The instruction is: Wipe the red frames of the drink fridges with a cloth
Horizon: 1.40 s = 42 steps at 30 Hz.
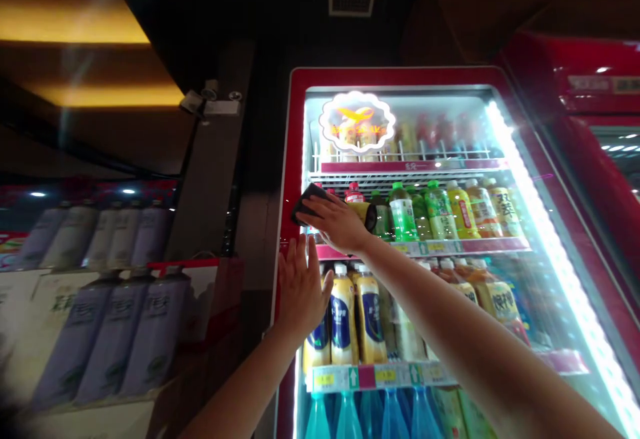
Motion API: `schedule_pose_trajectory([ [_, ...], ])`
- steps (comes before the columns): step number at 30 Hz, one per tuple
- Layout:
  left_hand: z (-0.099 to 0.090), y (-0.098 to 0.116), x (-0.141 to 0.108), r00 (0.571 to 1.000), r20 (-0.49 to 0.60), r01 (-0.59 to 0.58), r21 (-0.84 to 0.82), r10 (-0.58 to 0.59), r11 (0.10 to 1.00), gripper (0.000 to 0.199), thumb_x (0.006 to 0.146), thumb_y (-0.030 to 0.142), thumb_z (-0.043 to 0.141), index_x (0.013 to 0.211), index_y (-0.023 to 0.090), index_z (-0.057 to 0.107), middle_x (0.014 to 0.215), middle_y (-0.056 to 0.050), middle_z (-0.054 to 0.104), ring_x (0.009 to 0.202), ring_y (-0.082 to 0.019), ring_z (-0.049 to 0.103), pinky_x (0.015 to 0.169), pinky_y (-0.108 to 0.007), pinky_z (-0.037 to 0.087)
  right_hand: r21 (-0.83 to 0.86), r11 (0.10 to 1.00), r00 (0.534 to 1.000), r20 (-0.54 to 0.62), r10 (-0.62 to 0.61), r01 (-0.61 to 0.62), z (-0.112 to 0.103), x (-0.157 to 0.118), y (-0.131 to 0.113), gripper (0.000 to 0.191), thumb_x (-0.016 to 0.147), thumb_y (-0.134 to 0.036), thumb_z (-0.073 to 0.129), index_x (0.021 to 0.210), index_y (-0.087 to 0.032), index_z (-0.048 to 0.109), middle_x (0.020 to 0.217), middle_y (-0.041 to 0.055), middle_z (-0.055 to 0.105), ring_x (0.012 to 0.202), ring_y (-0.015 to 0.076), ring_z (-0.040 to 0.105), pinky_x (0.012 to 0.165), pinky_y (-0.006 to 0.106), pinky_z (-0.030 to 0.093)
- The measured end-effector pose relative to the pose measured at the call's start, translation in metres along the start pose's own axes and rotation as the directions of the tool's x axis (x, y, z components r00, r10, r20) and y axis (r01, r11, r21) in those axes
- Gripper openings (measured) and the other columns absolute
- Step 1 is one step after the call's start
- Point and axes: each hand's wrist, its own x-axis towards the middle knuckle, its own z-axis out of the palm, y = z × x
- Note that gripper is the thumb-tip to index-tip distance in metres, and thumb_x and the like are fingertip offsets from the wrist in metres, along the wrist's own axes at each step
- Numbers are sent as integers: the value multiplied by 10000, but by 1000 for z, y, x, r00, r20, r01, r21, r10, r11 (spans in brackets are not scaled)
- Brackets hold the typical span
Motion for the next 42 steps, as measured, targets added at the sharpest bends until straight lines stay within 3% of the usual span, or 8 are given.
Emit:
schedule_pose_trajectory([
  [4,-2,0,1,999,-14,-29,0,29,1000,804,993,352,476,1625,150,21,1665,-216,217,1551,-394,132,1202,-694,222,-31,984,983,-49,177,-178,-18,-26,31,448,1006,-218,434,1437,-271,543,1514,42,537,1431,210,452,1226,462,342],
  [9,-7,3,3,999,51,-16,62,13,998,724,995,359,479,1608,112,183,1656,-221,241,1548,-384,169,1218,-657,220,-81,634,616,-360,701,-769,-20,-42,44,489,977,-183,413,1447,-189,545,1520,130,510,1438,324,427,1190,582,340],
  [14,-9,5,6,997,35,-66,74,63,995,662,995,356,482,1573,90,301,1639,-230,280,1539,-394,198,1217,-652,229,-132,883,892,-110,438,-450,-9,-34,-6,491,985,-200,447,1458,-296,532,1546,48,489,1481,259,370,1234,518,301],
  [18,-9,6,6,993,48,-111,74,108,991,636,992,354,490,1556,96,351,1636,-220,294,1541,-401,181,1211,-657,243,-131,920,929,-12,370,-368,-29,-55,15,501,987,-187,444,1466,-317,512,1557,16,479,1479,232,374,1246,497,277],
  [23,-7,6,5,989,62,-136,75,131,988,628,1000,366,475,1559,107,348,1635,-219,294,1547,-391,165,1210,-678,215,-146,644,659,-224,718,-751,-64,-115,80,503,989,-180,380,1475,-202,504,1549,136,471,1454,313,397,1213,557,275],
  [27,-8,7,5,987,71,-146,53,142,988,636,995,372,489,1552,95,356,1640,-231,272,1543,-393,180,1216,-675,196,-116,462,471,-357,806,-879,-58,-125,74,518,971,-143,349,1467,-118,498,1536,229,448,1450,371,376,1177,626,278],
  [35,-8,14,13,982,43,-186,6,186,982,633,999,349,478,1568,115,328,1649,-210,263,1559,-351,135,1243,-634,167,-161,874,888,-44,458,-458,-28,-75,9,522,978,-190,461,1481,-322,495,1565,17,469,1482,227,367,1236,495,295],
  [42,8,60,22,957,45,-287,-9,287,958,722,986,366,516,1608,149,219,1664,-168,232,1564,-299,116,1274,-559,151,-136,796,807,-137,575,-590,-65,-111,100,521,984,-190,403,1481,-308,505,1550,44,482,1463,261,401,1223,523,314],
])
